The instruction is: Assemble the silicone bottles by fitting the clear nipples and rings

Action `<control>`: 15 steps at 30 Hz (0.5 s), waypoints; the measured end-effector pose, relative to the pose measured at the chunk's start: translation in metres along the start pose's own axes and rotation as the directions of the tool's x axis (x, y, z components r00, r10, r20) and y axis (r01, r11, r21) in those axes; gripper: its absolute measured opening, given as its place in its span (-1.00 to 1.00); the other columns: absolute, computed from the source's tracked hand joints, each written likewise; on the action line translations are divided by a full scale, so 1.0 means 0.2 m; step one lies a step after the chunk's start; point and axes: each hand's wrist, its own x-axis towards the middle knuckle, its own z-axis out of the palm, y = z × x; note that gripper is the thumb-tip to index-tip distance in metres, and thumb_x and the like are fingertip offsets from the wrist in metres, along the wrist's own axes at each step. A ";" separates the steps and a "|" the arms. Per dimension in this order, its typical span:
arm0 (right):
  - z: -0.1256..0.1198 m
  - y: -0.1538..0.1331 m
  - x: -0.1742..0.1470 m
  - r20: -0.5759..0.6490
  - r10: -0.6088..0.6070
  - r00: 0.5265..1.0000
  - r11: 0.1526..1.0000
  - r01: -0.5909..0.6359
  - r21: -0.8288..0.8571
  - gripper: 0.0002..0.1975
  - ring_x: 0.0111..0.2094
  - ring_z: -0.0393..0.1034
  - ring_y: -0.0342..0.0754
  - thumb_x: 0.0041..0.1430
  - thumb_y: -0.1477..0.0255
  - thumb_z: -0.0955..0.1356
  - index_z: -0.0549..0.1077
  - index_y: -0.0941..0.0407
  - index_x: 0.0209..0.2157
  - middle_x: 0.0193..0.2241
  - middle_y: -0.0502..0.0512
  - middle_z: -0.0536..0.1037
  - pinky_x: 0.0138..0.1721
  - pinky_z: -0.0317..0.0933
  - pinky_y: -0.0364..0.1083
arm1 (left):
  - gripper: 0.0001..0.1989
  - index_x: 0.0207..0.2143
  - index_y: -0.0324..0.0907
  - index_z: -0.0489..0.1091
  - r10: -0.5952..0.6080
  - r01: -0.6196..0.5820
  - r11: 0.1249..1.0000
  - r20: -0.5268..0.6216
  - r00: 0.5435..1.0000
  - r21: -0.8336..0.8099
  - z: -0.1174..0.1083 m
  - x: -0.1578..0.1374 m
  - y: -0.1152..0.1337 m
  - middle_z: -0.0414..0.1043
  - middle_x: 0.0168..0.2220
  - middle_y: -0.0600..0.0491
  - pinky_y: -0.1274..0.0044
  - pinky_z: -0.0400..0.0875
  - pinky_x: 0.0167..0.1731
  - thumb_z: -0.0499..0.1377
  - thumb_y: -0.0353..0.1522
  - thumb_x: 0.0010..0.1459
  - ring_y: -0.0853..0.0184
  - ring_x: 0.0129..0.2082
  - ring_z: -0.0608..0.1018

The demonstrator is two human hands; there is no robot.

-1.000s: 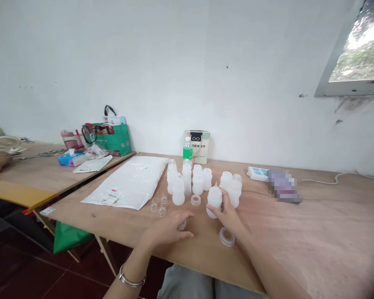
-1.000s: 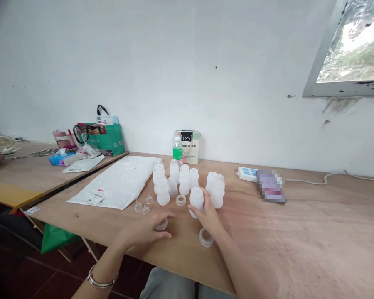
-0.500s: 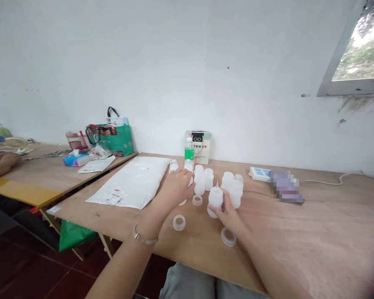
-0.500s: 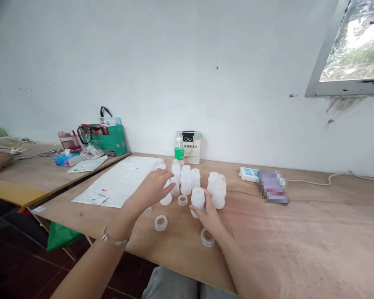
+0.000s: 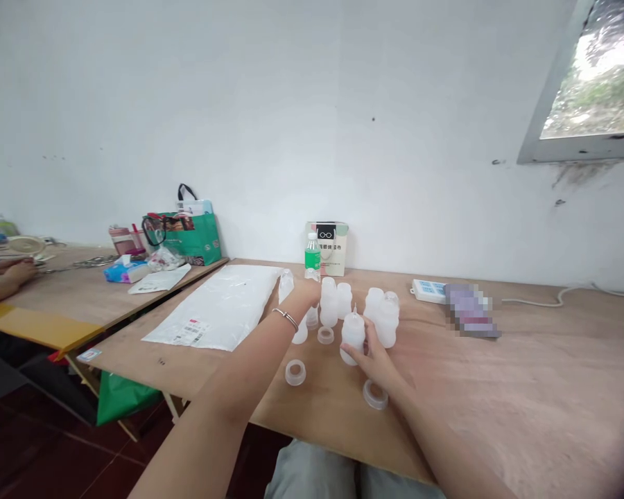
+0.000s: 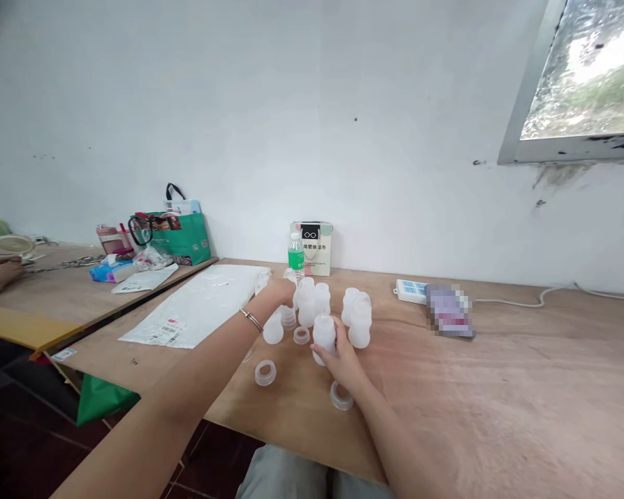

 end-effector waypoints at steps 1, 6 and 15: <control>0.00 0.00 0.00 -0.001 -0.002 1.000 1.000 0.002 0.002 -0.39 0.14 0.16 0.07 0.10 0.27 0.36 0.06 0.02 0.13 0.12 0.16 0.24 0.15 0.10 0.08 | -0.65 0.02 -0.23 0.29 -0.017 0.017 0.999 0.012 1.000 0.030 -0.02 -0.02 0.00 0.36 0.00 -0.07 0.29 0.45 -0.12 0.11 -0.27 0.23 0.24 -0.09 0.48; 0.00 -0.01 0.00 0.001 0.003 1.000 1.000 -0.003 0.003 -0.40 0.16 0.15 0.08 0.10 0.29 0.36 0.07 0.03 0.13 0.14 0.18 0.23 0.17 0.08 0.09 | -0.79 -0.16 -0.25 0.41 -0.042 0.050 0.995 -0.093 0.995 0.087 -0.19 -0.23 -0.01 0.47 -0.11 -0.13 0.26 0.38 -0.07 0.21 -0.38 0.13 0.12 -0.08 0.51; 0.00 0.01 0.00 0.028 -0.008 1.000 0.999 0.007 0.043 -0.38 0.17 0.17 0.08 0.10 0.28 0.37 0.07 0.02 0.14 0.16 0.19 0.23 0.13 0.15 0.09 | -0.66 0.05 -0.18 0.28 0.263 -0.412 0.892 -0.531 0.805 -0.184 -0.11 -0.51 0.00 0.39 0.05 -0.05 0.37 0.31 0.05 0.04 -0.40 0.22 0.22 0.08 0.41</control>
